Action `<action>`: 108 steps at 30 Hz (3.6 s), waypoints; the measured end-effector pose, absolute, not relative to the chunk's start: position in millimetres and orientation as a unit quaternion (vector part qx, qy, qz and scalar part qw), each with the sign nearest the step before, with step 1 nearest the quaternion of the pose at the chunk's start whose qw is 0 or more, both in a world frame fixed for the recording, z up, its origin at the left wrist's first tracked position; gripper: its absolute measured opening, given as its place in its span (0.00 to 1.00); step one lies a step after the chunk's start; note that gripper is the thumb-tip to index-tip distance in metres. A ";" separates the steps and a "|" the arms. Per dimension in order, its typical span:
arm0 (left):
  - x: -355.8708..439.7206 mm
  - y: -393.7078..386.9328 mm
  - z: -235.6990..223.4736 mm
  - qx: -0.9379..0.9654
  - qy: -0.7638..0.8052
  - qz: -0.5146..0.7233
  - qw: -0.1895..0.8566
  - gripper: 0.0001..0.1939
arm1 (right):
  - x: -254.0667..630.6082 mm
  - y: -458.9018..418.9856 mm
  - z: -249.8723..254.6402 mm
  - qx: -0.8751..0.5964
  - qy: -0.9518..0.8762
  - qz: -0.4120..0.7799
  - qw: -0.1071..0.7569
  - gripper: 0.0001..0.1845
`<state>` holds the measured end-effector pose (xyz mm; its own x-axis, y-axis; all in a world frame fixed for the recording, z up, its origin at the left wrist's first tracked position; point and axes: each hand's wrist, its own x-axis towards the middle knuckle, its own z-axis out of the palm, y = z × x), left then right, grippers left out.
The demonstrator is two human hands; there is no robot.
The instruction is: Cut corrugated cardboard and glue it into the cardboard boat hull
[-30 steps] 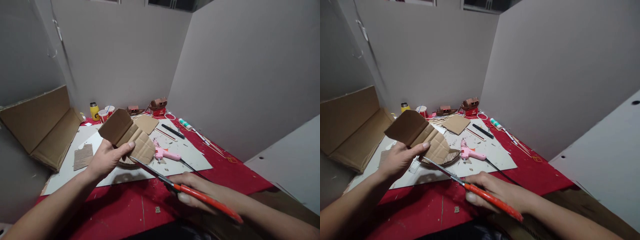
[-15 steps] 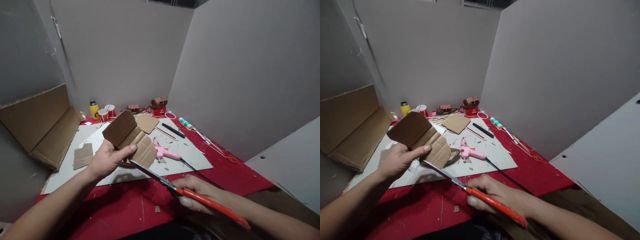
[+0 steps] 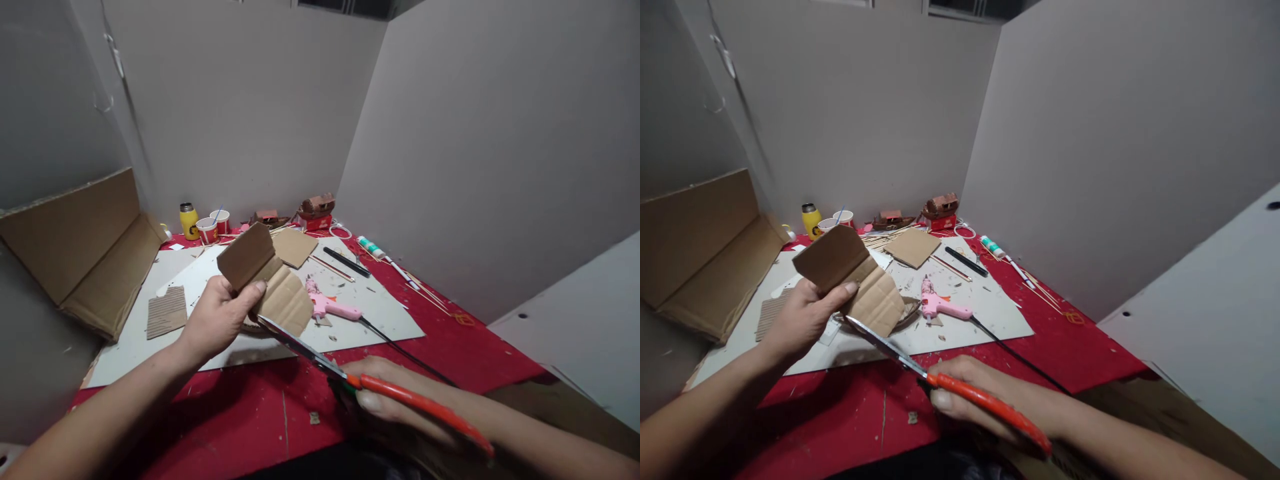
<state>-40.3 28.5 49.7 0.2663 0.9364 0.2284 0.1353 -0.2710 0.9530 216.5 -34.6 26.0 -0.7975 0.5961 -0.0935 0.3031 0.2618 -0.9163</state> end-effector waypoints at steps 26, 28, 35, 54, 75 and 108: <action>-39.1 18.9 54.3 0.698 0.413 0.389 0.438 0.13 | 213.8 -40.9 27.1 -0.318 -0.742 0.573 0.143 0.28; -38.2 19.0 53.7 0.695 0.409 0.389 0.445 0.13 | 214.8 -39.8 23.0 -0.310 -0.742 0.577 0.141 0.28; -37.6 20.4 53.8 0.686 0.403 0.397 0.458 0.11 | 219.8 -41.4 9.3 -0.327 -0.724 0.587 0.156 0.26; -39.1 32.9 48.5 0.569 0.408 0.497 0.513 0.20 | 247.0 -45.1 -32.7 -0.358 -0.535 0.639 0.420 0.26; -14.2 -4.1 48.2 0.542 0.428 0.515 0.507 0.14 | 183.1 4.6 41.4 -0.292 -0.599 0.522 0.532 0.19; -44.9 14.8 35.7 0.544 0.399 0.407 0.615 0.14 | 141.7 44.0 8.9 -0.264 -0.571 0.540 0.559 0.18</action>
